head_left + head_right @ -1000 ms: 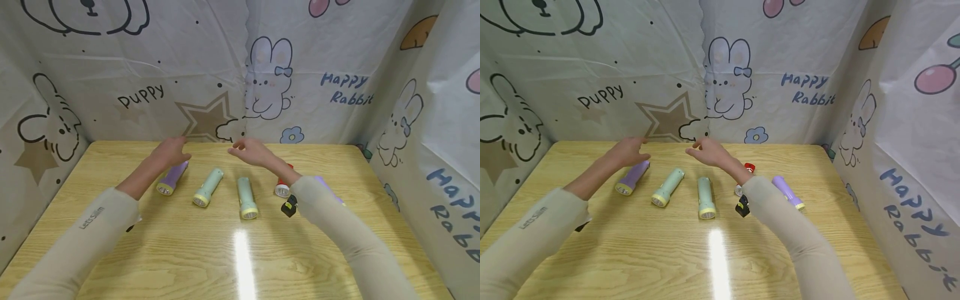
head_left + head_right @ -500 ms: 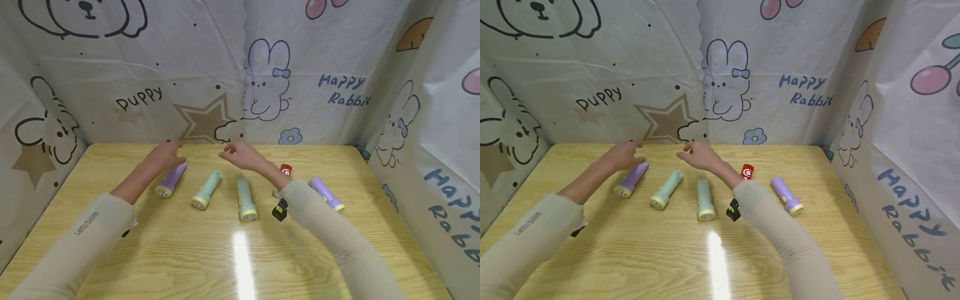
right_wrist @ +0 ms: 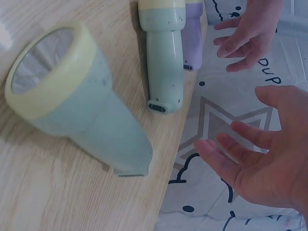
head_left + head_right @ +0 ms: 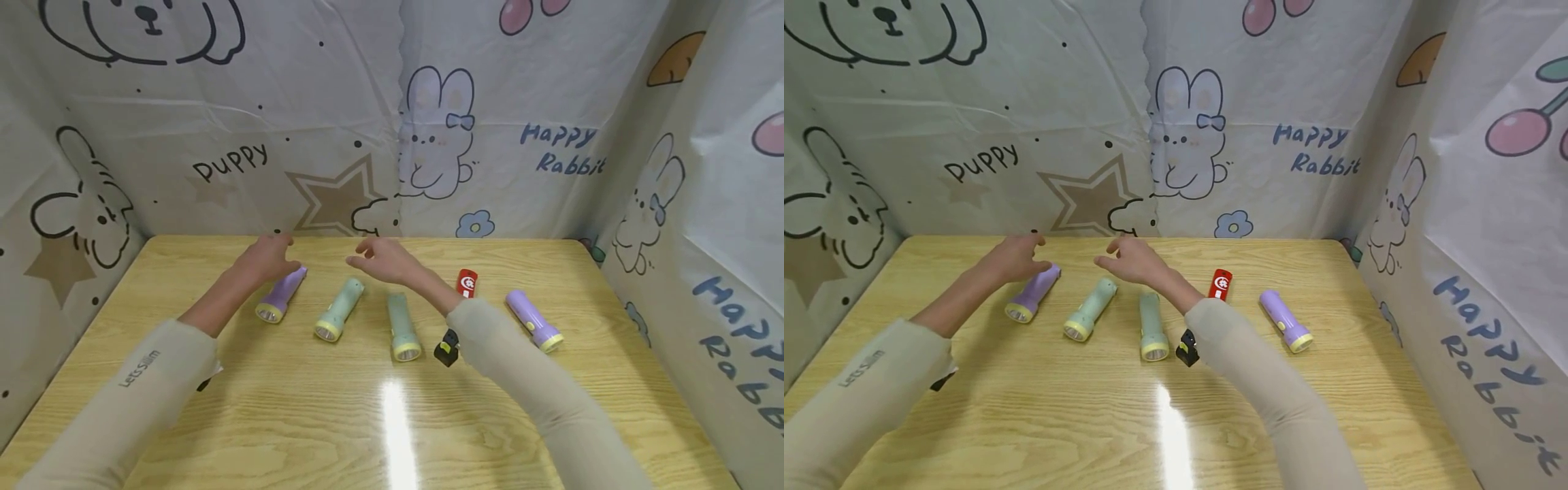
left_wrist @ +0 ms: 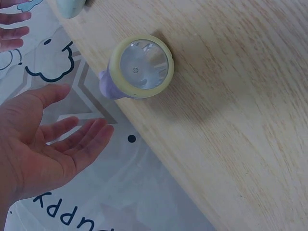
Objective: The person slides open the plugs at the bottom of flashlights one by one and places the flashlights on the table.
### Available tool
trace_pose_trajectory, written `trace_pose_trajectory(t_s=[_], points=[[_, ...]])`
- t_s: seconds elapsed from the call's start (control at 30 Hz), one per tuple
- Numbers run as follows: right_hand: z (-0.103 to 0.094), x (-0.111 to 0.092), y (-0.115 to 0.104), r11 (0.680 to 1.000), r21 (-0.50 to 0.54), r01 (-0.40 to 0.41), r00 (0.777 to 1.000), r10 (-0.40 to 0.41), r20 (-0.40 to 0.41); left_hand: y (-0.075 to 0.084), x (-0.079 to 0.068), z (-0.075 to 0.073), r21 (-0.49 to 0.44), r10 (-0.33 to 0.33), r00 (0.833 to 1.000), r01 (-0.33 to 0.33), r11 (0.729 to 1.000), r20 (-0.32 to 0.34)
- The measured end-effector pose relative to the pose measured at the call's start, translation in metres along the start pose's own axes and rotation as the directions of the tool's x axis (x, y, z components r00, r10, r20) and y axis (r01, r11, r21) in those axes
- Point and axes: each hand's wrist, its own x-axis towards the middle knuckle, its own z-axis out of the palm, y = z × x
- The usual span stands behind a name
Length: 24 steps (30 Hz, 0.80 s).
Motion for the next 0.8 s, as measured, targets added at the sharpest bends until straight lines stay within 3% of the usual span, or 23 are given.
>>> trace_pose_trajectory(t_s=[0.3,0.5,0.8], points=[[0.006,0.006,-0.008,1.000,0.005,-0.011,1.000,0.011,0.001,-0.002,-0.002,-0.001,-0.011,-0.021,1.000,0.021,1.000,0.010],[0.010,0.007,-0.011,0.989,0.138,-0.060,0.997,0.053,0.056,-0.006,-0.002,-0.001,-0.025,-0.020,0.999,0.020,0.999,0.029],[0.016,0.010,-0.018,0.943,0.310,-0.123,0.991,0.100,0.089,-0.010,-0.003,-0.001,-0.023,-0.025,0.999,0.026,0.999,0.041]])
